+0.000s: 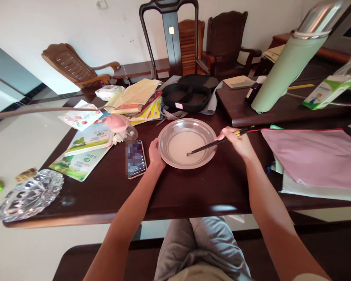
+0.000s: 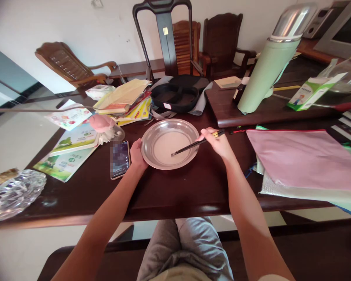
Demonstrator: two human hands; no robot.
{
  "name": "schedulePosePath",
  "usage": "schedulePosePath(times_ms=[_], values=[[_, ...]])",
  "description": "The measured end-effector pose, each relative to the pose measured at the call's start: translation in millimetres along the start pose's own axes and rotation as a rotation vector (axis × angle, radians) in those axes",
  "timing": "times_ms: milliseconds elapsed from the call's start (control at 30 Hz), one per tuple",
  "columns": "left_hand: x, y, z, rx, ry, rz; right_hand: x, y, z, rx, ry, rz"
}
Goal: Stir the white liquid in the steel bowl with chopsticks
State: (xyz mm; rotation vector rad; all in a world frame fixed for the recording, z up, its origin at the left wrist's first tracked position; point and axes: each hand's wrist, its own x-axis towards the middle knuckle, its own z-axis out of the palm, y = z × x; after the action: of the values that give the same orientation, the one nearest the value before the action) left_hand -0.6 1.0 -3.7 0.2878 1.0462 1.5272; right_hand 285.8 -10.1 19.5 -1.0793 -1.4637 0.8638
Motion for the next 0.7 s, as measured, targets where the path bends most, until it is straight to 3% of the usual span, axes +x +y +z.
schedulePosePath(times_ms=[67, 133, 333, 400, 567, 700], values=[[-1, 0, 0.5, 0.005, 0.001, 0.006, 0, -1, 7, -0.038, -0.099, -0.025], [-1, 0, 0.8, 0.004, 0.007, 0.009, 0, 1, 9, -0.087, -0.11, -0.055], [-2, 1, 2.0, 0.0, -0.001, 0.002, 2, 6, -7, -0.041, 0.167, -0.038], [-2, 1, 2.0, -0.006, 0.001, 0.005, 1, 4, -6, 0.0, 0.129, -0.014], [0, 1, 0.2, -0.018, -0.009, -0.002, 0, 0, 10, -0.078, -0.113, -0.046], [1, 0, -0.9, -0.008, -0.006, 0.0, 2, 3, 4, -0.118, 0.019, -0.062]])
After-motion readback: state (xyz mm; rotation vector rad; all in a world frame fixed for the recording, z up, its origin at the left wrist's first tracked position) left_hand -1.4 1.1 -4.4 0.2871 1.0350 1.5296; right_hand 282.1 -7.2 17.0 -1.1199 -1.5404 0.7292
